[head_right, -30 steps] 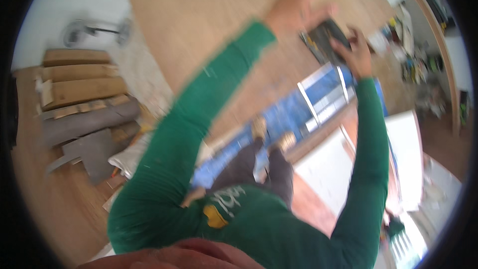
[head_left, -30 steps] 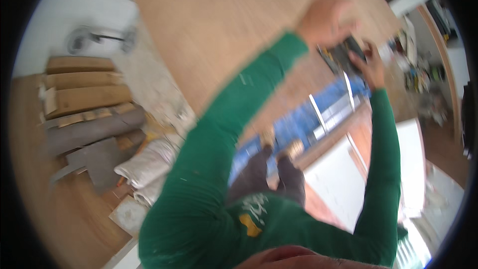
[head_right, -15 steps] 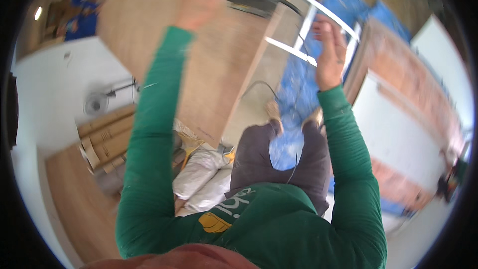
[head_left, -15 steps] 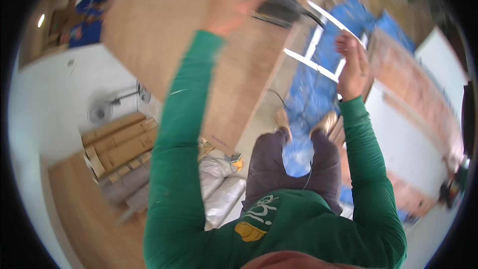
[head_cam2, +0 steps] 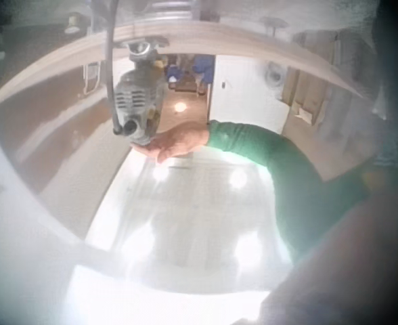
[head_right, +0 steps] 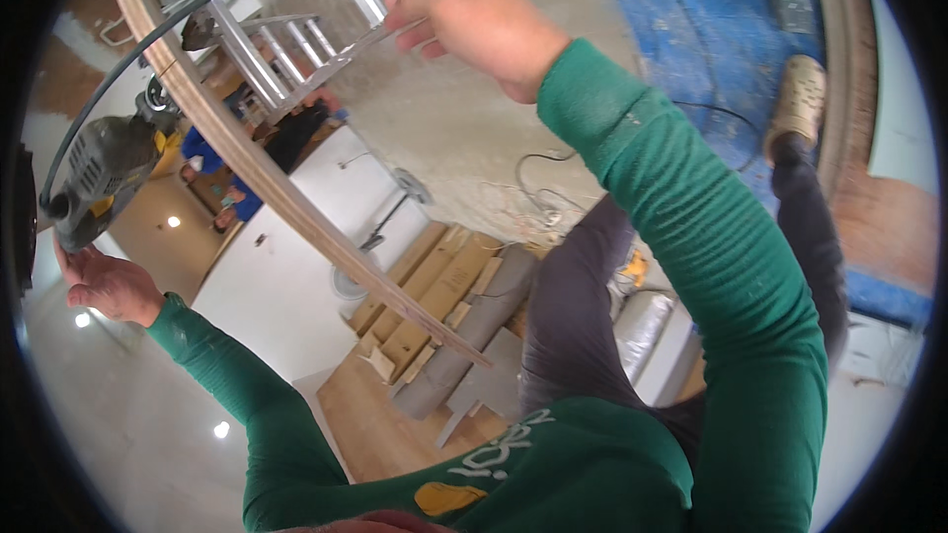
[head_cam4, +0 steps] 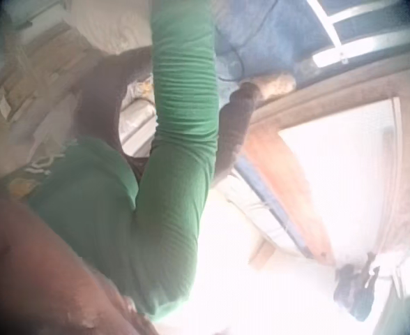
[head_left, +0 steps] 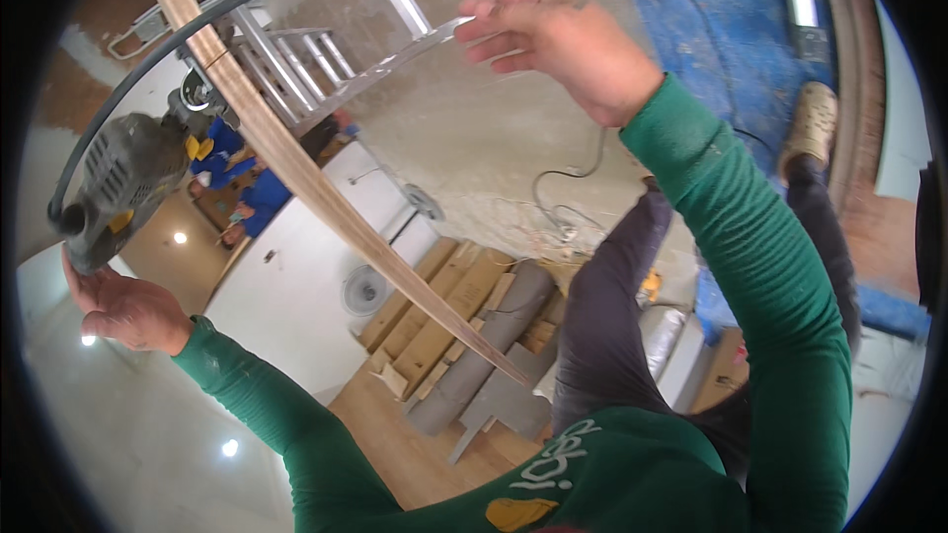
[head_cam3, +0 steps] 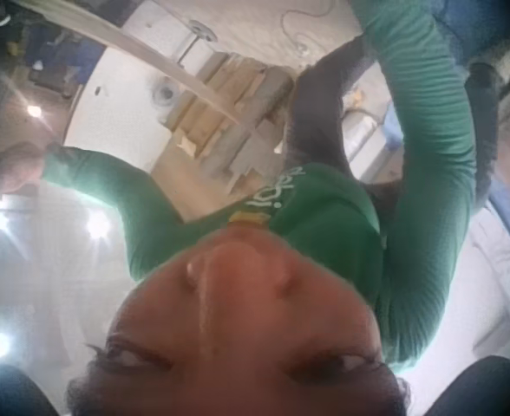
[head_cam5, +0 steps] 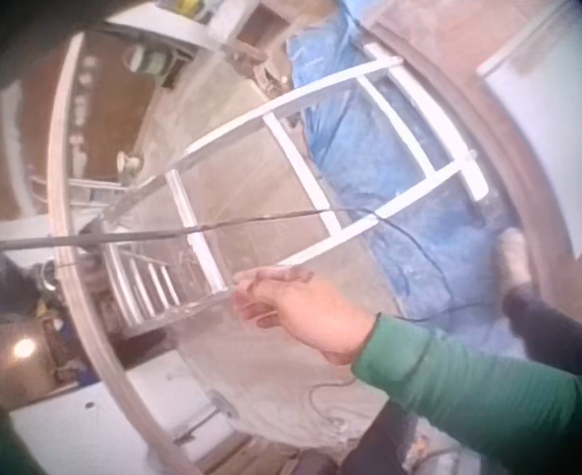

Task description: The person prepares a jigsaw by inserting a blade and adjusting the tool, then cuts a large sheet of plywood along a marked line. The person repositions the sheet and continues cutting to shape the wood.

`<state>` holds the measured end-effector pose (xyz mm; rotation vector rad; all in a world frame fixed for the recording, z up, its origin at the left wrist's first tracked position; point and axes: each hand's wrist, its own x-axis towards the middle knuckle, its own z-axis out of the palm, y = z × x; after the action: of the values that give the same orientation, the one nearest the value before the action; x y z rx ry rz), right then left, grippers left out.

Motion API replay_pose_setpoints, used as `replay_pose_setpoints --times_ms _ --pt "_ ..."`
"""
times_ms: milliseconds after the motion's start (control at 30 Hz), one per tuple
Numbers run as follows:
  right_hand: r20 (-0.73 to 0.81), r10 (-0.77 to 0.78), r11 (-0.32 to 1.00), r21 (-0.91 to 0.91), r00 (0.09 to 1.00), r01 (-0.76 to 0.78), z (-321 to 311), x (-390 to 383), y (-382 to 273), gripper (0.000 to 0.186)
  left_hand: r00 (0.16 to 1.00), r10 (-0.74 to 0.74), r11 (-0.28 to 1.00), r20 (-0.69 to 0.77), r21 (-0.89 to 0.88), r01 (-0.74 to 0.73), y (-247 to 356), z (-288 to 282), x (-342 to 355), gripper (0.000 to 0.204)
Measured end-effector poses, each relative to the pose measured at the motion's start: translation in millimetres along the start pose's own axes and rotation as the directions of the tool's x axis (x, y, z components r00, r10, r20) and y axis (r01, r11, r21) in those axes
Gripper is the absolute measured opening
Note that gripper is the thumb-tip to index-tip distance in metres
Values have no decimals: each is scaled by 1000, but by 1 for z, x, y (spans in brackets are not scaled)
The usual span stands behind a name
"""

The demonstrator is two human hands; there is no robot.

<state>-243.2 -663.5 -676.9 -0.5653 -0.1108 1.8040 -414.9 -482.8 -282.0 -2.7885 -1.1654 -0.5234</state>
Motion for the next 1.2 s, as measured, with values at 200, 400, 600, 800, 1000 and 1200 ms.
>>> replay_pose_setpoints --times_ms 200,400,600,800,1000,1200 --pt "-138 -52 987 -160 989 29 -24 25 37 52 989 -4 999 -145 -40 -2 -11 13 1 88" --pt "-109 -28 983 -182 994 8 -34 22 44 56 941 1 1000 -339 -29 -12 -13 38 -3 72" --pt "-100 -1 984 -177 995 -17 -19 26 44 56 930 56 996 -364 -49 -80 -25 42 0 65" --pt "-90 -32 977 -213 995 12 -9 27 54 48 917 40 992 -397 -97 -85 -29 41 1 51" --pt "110 82 909 -416 991 -29 55 -51 -48 38 857 -104 993 -504 -102 60 -39 33 -7 54" --pt "495 -486 237 -719 720 653 233 -104 -192 50 956 -288 866 -57 -441 235 -19 16 -16 55"
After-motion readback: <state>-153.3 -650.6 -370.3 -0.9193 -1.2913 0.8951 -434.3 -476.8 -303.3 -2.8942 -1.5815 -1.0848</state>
